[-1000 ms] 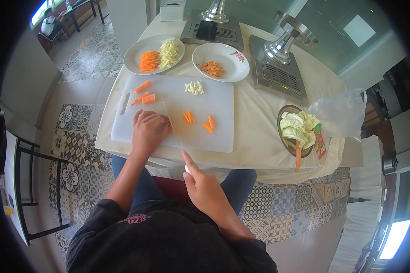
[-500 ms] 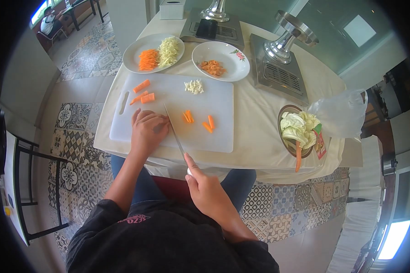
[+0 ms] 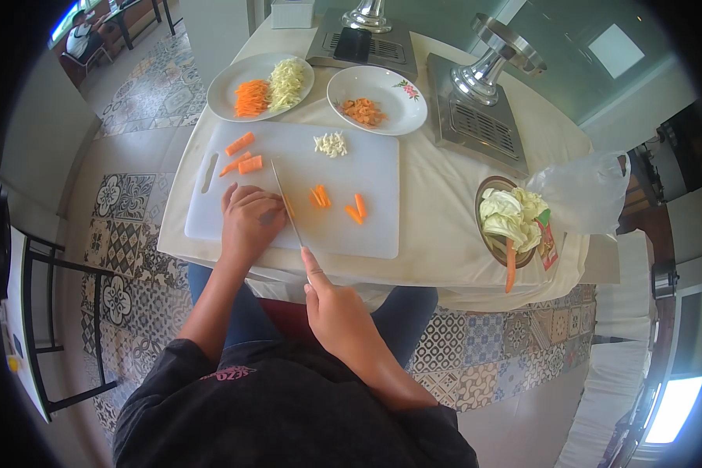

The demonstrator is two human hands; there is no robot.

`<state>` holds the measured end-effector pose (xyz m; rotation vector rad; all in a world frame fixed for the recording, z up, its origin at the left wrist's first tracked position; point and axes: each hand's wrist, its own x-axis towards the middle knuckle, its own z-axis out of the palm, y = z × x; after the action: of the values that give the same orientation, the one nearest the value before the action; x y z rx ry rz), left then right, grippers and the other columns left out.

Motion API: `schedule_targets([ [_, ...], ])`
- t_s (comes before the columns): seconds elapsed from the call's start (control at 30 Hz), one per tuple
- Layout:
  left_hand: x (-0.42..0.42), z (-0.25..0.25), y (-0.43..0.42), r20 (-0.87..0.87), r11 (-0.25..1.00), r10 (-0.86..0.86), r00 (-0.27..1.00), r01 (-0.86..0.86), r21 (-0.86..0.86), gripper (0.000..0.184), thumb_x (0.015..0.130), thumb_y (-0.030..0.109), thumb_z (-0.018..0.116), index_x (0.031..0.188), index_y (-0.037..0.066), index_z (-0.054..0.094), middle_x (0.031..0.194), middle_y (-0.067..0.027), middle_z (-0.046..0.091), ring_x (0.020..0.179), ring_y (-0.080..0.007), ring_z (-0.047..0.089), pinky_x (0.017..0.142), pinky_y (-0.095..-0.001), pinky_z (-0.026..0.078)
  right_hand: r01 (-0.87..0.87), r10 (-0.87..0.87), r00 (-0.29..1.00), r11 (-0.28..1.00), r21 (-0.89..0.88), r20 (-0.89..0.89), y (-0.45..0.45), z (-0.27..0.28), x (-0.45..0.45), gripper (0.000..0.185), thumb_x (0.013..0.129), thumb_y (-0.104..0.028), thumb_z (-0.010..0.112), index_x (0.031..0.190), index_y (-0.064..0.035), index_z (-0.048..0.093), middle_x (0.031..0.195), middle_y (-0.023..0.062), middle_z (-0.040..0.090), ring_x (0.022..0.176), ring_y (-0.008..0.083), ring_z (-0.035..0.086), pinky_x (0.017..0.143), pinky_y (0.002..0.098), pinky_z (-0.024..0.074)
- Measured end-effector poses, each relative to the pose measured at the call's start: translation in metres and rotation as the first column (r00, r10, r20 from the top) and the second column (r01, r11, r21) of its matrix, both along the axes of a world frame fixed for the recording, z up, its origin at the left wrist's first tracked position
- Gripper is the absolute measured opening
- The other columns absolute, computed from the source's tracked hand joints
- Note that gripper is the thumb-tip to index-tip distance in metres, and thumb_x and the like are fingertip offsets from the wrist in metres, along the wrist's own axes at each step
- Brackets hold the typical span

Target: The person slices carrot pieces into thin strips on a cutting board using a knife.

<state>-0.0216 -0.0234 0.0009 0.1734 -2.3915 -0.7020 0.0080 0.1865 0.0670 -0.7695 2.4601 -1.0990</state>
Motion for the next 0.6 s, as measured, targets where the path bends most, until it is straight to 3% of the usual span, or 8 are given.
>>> schedule_targets([
  [0.03, 0.001, 0.0, 0.0, 0.011, 1.0, 0.001, 1.0, -0.001, -0.004, 0.006, 0.075, 0.014, 0.078, 0.079, 0.011, 0.075, 0.091, 0.0031, 0.075, 0.098, -0.0165, 0.064, 0.112, -0.051, 0.032, 0.012, -0.012, 1.0, 0.999, 0.039, -0.009, -0.001, 0.001, 0.002, 0.054, 0.098, -0.01, 0.055, 0.15, -0.0098, 0.043, 0.071, 0.0269, 0.06, 0.067, 0.044, 0.062, 0.065, 0.0397, 0.0504],
  [0.23, 0.002, -0.002, -0.001, 0.031, 1.0, 0.008, 0.999, -0.008, -0.006, 0.008, 0.075, 0.016, 0.078, 0.079, 0.01, 0.075, 0.092, 0.0008, 0.075, 0.1, -0.0185, 0.064, 0.112, -0.0519, 0.031, 0.001, 0.01, 0.993, 0.996, 0.092, -0.119, 0.0, -0.005, 0.006, 0.055, 0.096, -0.01, 0.056, 0.15, -0.0102, 0.042, 0.065, 0.0265, 0.057, 0.061, 0.0437, 0.06, 0.061, 0.0508, 0.0454],
  [0.33, 0.003, -0.003, 0.0, 0.025, 1.0, 0.014, 1.0, -0.013, -0.011, 0.008, 0.075, 0.016, 0.078, 0.079, 0.01, 0.075, 0.093, 0.0005, 0.075, 0.101, -0.0189, 0.064, 0.112, -0.0523, 0.031, -0.002, 0.022, 0.989, 0.991, 0.137, -0.149, 0.0, 0.0, 0.01, 0.056, 0.096, -0.01, 0.056, 0.15, -0.0108, 0.042, 0.065, 0.0263, 0.057, 0.061, 0.0438, 0.06, 0.061, 0.0507, 0.0448],
  [0.43, 0.004, -0.003, 0.0, 0.016, 1.0, 0.02, 1.0, -0.02, -0.012, 0.008, 0.075, 0.016, 0.077, 0.079, 0.01, 0.075, 0.094, 0.0006, 0.075, 0.101, -0.0185, 0.064, 0.112, -0.0523, 0.031, -0.029, 0.051, 0.991, 0.985, 0.173, -0.126, 0.005, 0.003, 0.012, 0.056, 0.098, -0.016, 0.052, 0.152, -0.0116, 0.039, 0.068, 0.0258, 0.063, 0.066, 0.0452, 0.063, 0.065, 0.055, 0.0495],
  [0.6, 0.003, -0.002, 0.001, 0.001, 1.0, 0.022, 1.0, -0.022, -0.013, 0.007, 0.076, 0.016, 0.077, 0.079, 0.011, 0.074, 0.094, 0.0015, 0.074, 0.101, -0.0178, 0.064, 0.112, -0.0519, 0.031, -0.025, 0.034, 0.998, 0.989, 0.144, -0.06, 0.017, 0.008, 0.016, 0.055, 0.098, -0.015, 0.053, 0.151, -0.0128, 0.041, 0.069, 0.0258, 0.063, 0.066, 0.0458, 0.062, 0.065, 0.0542, 0.0486],
])
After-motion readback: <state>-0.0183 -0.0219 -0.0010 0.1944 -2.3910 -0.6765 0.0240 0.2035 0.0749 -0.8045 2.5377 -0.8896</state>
